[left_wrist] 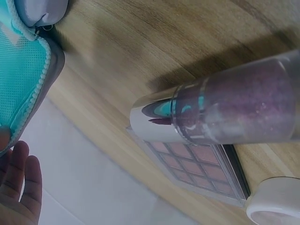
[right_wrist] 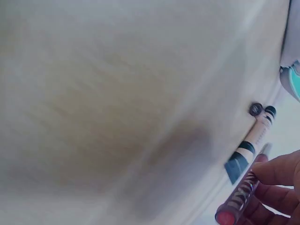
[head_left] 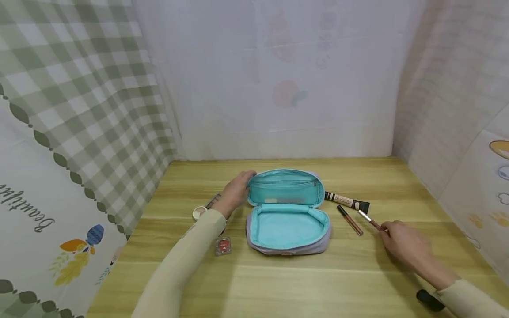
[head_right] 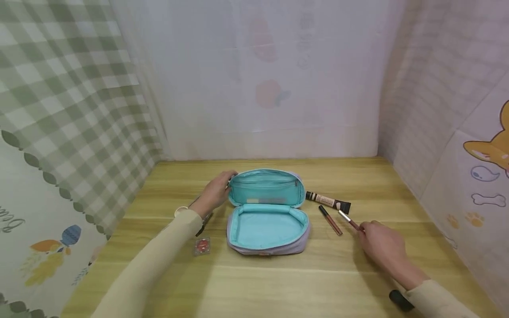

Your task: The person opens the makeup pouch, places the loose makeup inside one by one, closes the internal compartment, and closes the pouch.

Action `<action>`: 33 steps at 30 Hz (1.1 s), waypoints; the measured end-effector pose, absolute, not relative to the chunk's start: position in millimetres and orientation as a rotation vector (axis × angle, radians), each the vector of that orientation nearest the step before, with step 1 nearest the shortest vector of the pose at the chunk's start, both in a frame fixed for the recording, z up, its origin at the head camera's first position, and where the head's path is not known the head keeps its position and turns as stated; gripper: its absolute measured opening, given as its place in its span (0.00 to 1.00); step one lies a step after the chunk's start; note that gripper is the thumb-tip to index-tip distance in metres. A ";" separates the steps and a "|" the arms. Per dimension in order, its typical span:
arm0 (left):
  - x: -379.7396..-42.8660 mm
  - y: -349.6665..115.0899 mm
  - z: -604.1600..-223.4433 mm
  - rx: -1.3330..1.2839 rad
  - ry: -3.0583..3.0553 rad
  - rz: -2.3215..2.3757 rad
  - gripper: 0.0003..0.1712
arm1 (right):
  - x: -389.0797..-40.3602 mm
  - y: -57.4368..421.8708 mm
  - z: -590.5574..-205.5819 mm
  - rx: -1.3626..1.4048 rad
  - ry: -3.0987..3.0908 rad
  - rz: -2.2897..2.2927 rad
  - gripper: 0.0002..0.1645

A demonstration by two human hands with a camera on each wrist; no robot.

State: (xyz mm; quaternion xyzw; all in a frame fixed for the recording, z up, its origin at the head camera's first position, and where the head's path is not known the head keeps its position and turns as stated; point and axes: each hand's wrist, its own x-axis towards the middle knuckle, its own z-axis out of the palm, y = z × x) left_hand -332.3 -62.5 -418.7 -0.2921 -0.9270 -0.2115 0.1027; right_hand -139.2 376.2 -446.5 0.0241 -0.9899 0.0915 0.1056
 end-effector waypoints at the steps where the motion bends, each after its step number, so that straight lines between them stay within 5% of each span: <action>1: -332.1 -61.9 -419.8 -0.863 -2.741 -0.621 0.26 | -139.6 376.6 -445.5 0.079 -2.895 0.262 0.12; 19: -330.3 -53.4 -427.8 -0.883 -2.742 -0.582 0.33 | -170.0 348.2 -430.6 0.313 -2.491 0.150 0.05; 33: -329.2 -55.7 -436.3 -0.992 -2.552 -0.329 0.38 | -176.0 330.4 -422.0 0.414 -2.361 0.168 0.10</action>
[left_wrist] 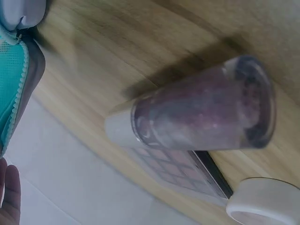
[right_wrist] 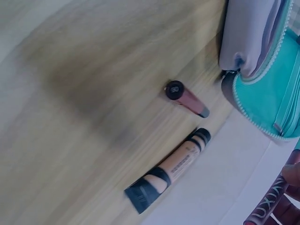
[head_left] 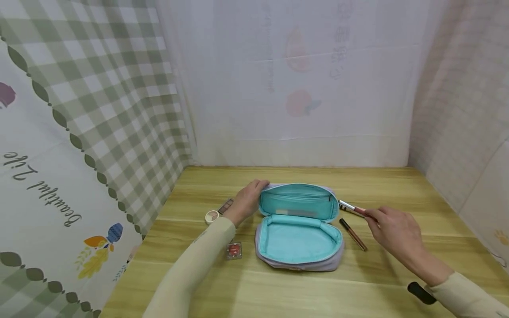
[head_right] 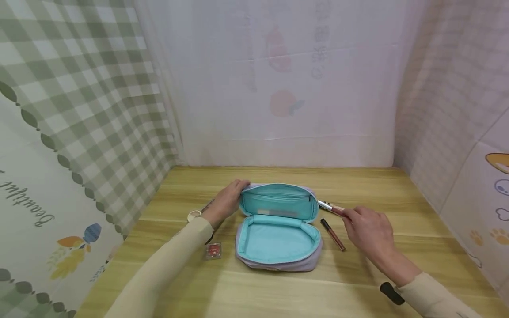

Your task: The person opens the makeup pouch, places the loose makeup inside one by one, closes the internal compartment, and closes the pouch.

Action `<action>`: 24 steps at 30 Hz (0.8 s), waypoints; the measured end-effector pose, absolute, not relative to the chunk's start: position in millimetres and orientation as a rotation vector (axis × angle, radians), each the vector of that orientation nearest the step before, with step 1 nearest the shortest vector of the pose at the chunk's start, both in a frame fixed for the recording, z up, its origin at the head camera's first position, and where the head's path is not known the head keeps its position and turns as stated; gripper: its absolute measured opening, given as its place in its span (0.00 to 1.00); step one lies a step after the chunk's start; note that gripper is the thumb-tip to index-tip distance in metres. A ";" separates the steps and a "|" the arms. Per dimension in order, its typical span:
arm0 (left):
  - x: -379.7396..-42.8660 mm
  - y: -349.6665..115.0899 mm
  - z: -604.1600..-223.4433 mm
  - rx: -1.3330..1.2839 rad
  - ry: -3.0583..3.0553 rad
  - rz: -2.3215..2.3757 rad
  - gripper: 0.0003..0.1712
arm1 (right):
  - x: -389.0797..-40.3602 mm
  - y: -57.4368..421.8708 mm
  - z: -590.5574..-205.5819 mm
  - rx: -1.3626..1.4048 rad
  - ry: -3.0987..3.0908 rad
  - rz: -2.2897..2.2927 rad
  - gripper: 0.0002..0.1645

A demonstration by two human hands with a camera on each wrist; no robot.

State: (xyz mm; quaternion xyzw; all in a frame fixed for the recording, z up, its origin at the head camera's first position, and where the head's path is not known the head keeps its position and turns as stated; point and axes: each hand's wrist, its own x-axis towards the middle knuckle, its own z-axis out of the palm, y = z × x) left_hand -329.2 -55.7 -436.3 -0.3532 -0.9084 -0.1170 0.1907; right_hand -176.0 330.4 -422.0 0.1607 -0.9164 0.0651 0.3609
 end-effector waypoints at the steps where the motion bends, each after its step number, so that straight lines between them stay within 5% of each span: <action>1: -328.5 -55.7 -435.5 -0.995 -2.544 -0.319 0.37 | -176.7 328.3 -421.1 0.425 -2.358 0.167 0.09; 3: -327.2 -56.1 -433.7 -0.996 -2.538 -0.314 0.35 | -178.4 323.8 -419.0 0.442 -2.355 0.166 0.08; 7: -326.7 -57.1 -431.3 -0.992 -2.544 -0.330 0.29 | -184.1 315.3 -415.3 0.490 -2.314 0.129 0.39; 10: -326.1 -58.7 -431.1 -0.990 -2.532 -0.351 0.24 | -190.0 308.5 -413.2 0.532 -2.273 0.072 0.48; 17: -321.2 -61.1 -429.9 -0.970 -2.535 -0.410 0.22 | -206.8 287.8 -409.5 0.638 -2.132 -0.052 0.17; 24: -320.0 -61.9 -432.5 -0.964 -2.508 -0.415 0.21 | -221.2 264.3 -403.8 0.701 -2.097 -0.180 0.07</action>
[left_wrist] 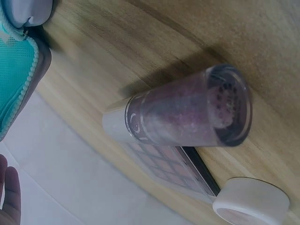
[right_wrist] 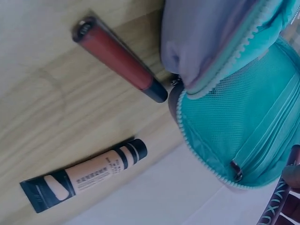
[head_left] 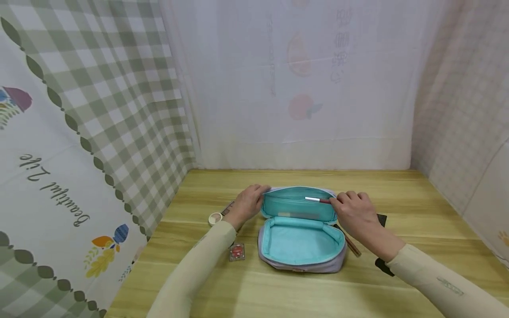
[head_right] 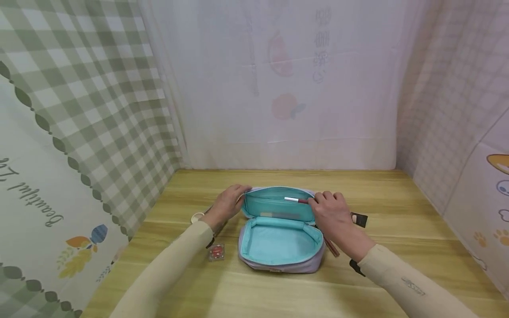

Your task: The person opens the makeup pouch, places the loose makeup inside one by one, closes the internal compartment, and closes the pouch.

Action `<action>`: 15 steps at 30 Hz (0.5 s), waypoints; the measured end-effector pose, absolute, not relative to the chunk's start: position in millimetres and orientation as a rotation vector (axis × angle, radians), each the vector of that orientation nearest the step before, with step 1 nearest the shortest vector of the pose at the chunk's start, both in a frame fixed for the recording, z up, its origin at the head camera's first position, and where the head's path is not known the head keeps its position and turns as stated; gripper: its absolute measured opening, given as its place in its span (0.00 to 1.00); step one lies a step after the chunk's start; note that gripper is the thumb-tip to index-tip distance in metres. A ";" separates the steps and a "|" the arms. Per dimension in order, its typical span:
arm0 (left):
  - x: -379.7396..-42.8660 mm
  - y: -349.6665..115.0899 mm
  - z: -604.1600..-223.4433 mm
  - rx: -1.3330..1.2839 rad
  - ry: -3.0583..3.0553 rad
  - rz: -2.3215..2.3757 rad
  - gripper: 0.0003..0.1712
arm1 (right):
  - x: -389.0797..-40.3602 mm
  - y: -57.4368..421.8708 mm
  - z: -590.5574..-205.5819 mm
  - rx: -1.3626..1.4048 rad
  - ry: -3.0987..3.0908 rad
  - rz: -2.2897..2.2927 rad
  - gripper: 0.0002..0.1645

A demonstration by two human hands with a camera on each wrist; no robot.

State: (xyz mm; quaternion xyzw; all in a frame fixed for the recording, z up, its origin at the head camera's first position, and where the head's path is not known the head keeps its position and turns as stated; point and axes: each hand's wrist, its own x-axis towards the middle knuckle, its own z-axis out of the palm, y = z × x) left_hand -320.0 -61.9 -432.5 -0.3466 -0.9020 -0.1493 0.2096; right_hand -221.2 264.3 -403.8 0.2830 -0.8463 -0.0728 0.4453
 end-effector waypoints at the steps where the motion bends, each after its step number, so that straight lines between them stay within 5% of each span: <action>1: -319.9 -61.8 -432.9 -0.963 -2.507 -0.418 0.21 | -222.6 261.8 -403.2 0.706 -2.108 -0.204 0.07; 12: -317.4 -60.0 -430.3 -0.942 -2.538 -0.446 0.21 | -238.7 241.7 -398.8 0.738 -2.190 -0.450 0.12; 15: -317.8 -60.1 -430.3 -0.941 -2.535 -0.450 0.21 | -243.0 237.5 -400.1 0.775 -2.145 -0.485 0.04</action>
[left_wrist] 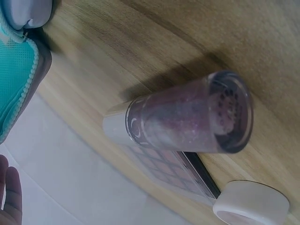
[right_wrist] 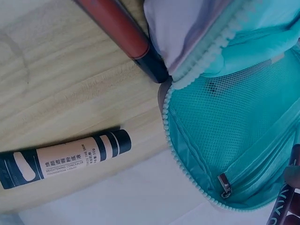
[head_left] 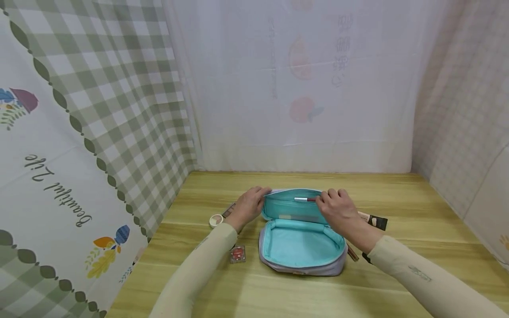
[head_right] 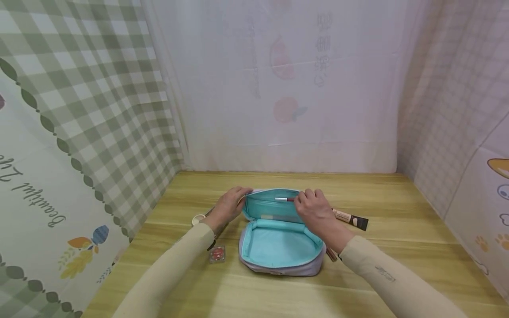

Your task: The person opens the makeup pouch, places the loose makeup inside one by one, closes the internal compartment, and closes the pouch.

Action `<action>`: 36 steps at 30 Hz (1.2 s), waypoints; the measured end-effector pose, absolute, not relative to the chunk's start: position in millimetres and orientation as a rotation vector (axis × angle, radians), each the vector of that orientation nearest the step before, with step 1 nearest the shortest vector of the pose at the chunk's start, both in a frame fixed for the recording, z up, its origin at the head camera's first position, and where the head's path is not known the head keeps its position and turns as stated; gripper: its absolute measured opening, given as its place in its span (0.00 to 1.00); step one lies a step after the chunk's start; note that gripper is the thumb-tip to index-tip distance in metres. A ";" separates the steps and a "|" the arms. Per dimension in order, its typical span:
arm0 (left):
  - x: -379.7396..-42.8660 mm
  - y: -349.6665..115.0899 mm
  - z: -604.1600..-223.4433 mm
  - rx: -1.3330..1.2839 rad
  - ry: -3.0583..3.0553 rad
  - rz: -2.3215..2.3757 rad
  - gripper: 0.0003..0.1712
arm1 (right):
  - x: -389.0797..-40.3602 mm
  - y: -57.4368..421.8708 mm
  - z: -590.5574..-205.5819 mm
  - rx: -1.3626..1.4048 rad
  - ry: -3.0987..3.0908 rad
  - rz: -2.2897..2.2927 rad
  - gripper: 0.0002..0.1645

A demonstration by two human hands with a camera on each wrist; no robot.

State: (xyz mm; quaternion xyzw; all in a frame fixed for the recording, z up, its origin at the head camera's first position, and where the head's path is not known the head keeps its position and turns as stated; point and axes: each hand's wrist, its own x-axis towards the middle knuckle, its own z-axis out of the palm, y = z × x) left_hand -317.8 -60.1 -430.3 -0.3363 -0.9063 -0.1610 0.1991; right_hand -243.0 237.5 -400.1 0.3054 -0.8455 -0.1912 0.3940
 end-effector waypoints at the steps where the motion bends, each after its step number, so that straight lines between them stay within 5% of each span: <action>1: -318.1 -60.1 -430.6 -0.940 -2.536 -0.449 0.21 | -244.4 236.1 -400.8 0.784 -2.128 -0.496 0.10; 6: -319.2 -59.8 -431.9 -0.932 -2.552 -0.445 0.21 | -248.5 229.8 -403.6 0.795 -2.087 -0.536 0.44; 8: -319.0 -60.0 -432.5 -0.933 -2.549 -0.446 0.21 | -249.2 227.1 -404.5 0.791 -2.095 -0.536 0.40; 14: -317.7 -60.3 -433.3 -0.946 -2.517 -0.447 0.20 | -252.5 218.7 -408.4 0.783 -2.115 -0.551 0.04; 22: -317.1 -60.1 -432.0 -0.936 -2.544 -0.448 0.21 | -258.7 208.9 -417.2 0.809 -2.134 -0.522 0.05; 27: -316.3 -59.6 -431.3 -0.924 -2.569 -0.452 0.21 | -261.5 204.6 -423.5 0.810 -2.074 -0.486 0.32; 33: -316.2 -59.9 -431.9 -0.929 -2.563 -0.455 0.21 | -253.9 198.3 -429.5 0.768 -2.225 -0.529 0.05; 36: -316.5 -60.1 -431.8 -0.936 -2.546 -0.450 0.20 | -250.4 194.8 -431.5 0.741 -2.291 -0.539 0.07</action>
